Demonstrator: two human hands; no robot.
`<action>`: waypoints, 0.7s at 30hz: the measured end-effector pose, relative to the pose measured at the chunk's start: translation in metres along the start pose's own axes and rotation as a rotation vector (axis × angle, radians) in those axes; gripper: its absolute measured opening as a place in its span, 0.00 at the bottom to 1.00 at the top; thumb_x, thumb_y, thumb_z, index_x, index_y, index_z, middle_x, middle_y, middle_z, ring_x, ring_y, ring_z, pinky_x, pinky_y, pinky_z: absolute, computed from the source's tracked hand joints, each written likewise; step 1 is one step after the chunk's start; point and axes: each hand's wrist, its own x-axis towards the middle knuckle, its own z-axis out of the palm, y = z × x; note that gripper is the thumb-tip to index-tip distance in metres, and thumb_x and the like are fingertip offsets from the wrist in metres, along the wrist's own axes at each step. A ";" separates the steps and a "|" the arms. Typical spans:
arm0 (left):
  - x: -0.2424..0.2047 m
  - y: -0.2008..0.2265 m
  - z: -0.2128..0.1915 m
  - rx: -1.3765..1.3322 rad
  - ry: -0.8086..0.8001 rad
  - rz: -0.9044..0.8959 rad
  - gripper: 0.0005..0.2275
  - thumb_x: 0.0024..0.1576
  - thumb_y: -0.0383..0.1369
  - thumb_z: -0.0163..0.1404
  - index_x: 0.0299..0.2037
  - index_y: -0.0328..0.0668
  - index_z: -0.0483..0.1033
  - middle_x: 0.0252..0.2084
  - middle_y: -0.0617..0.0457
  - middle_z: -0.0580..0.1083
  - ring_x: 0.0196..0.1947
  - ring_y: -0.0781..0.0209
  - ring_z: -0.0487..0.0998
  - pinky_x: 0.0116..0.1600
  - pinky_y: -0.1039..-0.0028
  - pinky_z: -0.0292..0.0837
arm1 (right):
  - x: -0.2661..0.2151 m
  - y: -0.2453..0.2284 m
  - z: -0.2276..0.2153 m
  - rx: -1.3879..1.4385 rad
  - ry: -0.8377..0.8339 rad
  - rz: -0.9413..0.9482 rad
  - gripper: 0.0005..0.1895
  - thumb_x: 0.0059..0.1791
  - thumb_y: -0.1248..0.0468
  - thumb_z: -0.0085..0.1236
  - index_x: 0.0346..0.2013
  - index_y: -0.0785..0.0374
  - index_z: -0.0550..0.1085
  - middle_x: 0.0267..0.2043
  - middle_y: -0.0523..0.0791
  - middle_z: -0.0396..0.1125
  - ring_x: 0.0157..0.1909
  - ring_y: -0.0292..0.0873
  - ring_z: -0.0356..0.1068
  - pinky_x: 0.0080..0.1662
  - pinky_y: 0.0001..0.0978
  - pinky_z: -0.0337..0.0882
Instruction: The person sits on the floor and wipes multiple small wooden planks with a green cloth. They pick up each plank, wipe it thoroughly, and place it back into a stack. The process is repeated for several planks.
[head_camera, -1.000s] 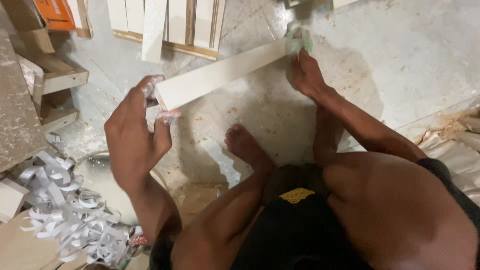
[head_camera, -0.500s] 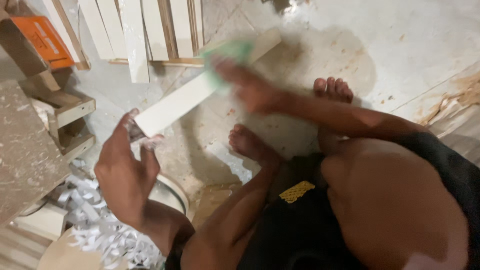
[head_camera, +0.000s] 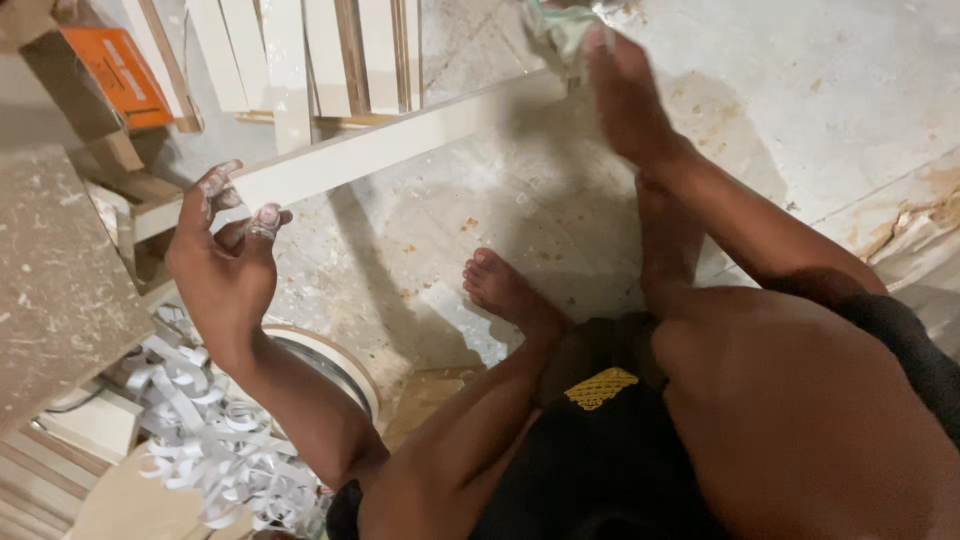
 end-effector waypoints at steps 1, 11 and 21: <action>-0.001 -0.001 0.002 -0.004 0.006 -0.007 0.18 0.71 0.21 0.54 0.71 0.35 0.74 0.58 0.44 0.78 0.47 0.49 0.91 0.56 0.71 0.83 | -0.002 0.007 -0.005 -0.003 -0.009 0.000 0.41 0.67 0.37 0.23 0.68 0.64 0.75 0.40 0.44 0.65 0.38 0.41 0.59 0.40 0.39 0.58; -0.011 0.013 0.012 -0.313 0.008 0.177 0.16 0.59 0.13 0.46 0.52 0.38 0.77 0.65 0.38 0.73 0.68 0.50 0.77 0.64 0.69 0.79 | -0.008 -0.050 -0.003 0.111 -0.103 0.040 0.44 0.64 0.29 0.21 0.68 0.61 0.70 0.49 0.48 0.70 0.46 0.43 0.68 0.42 0.35 0.68; -0.023 -0.010 0.004 -0.647 -0.332 0.133 0.37 0.70 0.31 0.58 0.87 0.35 0.52 0.80 0.31 0.68 0.78 0.42 0.76 0.67 0.68 0.77 | -0.057 -0.004 0.016 -0.052 0.032 0.171 0.41 0.66 0.33 0.20 0.86 0.53 0.54 0.89 0.51 0.51 0.89 0.53 0.51 0.83 0.41 0.48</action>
